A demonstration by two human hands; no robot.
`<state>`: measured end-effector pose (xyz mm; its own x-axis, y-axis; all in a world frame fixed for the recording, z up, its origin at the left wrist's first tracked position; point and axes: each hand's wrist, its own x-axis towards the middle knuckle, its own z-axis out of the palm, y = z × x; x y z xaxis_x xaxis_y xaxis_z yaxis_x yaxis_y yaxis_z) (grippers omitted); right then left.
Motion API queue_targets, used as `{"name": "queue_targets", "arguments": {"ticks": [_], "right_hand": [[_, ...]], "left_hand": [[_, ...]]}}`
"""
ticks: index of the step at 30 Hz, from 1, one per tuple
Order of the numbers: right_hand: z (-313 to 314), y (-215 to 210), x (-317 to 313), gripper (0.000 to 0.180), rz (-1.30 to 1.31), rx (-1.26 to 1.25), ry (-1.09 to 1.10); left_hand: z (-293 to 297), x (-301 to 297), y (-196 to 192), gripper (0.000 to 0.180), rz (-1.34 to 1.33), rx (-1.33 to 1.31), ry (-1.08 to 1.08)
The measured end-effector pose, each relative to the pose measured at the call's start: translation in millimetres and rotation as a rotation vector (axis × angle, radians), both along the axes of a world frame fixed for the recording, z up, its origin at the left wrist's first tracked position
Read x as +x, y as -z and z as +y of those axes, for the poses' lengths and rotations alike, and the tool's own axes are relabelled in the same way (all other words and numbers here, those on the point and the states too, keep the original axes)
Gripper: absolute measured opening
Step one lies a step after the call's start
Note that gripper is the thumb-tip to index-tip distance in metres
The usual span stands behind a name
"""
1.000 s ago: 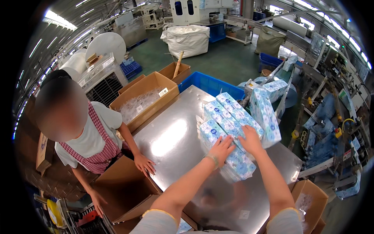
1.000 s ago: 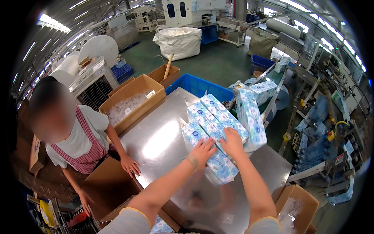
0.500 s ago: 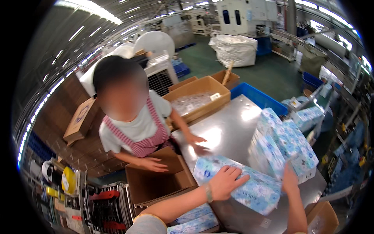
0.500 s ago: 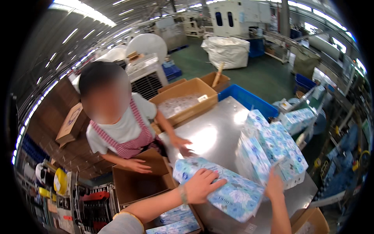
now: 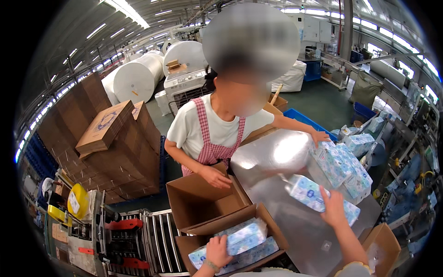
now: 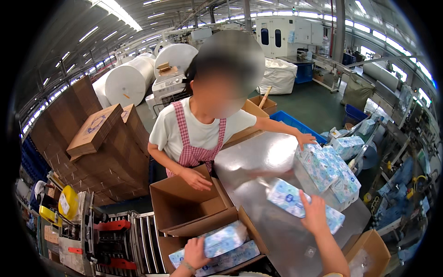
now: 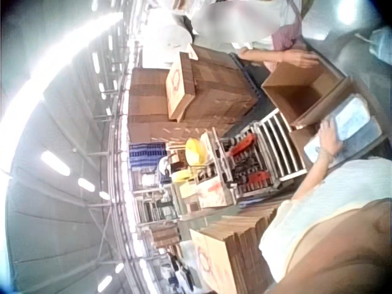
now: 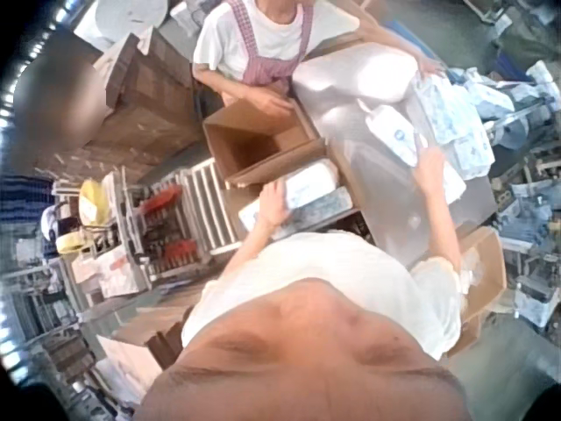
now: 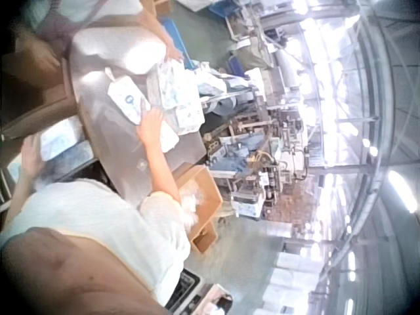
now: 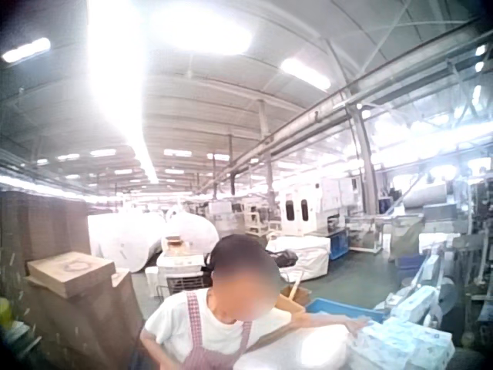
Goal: The person packs bundles of blue product into cardboard boxes, then slides the filled boxes through a taping machine.
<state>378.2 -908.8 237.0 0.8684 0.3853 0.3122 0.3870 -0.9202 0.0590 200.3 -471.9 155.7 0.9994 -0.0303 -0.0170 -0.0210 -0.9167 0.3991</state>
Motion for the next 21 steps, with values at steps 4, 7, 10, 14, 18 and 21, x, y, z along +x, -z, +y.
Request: {"name": "queue_targets", "arguments": {"ticks": [4, 7, 10, 14, 18, 21], "right_hand": [[97.6, -55.3, -46.6, 0.107, -0.09, 0.394, -0.407], [175.6, -80.7, -81.5, 0.106, 0.187, 0.539, -0.813], [226.8, -34.2, -95.8, 0.102, 0.186, 0.502, -1.083], [282.1, 93.5, -53.2, 0.078, 0.183, 0.041, -0.893], [313.9, 136.2, -53.3, 0.059, 0.361, -0.15, -0.688], [298.5, 141.9, -66.7, 0.071, 0.395, -0.053, -0.433]], "left_hand": [[8.3, 5.8, 115.6, 0.096, 0.305, 0.134, 0.094], [56.9, -7.3, 243.5, 0.088, -0.097, 0.186, 0.245], [44.5, -7.4, 153.0, 0.086, 0.19, -0.027, 0.086], [11.8, -15.1, 81.3, 0.083, 0.259, -0.149, 0.019], [42.2, -25.5, 73.7, 0.078, 0.314, -0.048, 0.007], [28.1, -35.5, 17.8, 0.072, -0.155, 0.185, -0.164]]}}
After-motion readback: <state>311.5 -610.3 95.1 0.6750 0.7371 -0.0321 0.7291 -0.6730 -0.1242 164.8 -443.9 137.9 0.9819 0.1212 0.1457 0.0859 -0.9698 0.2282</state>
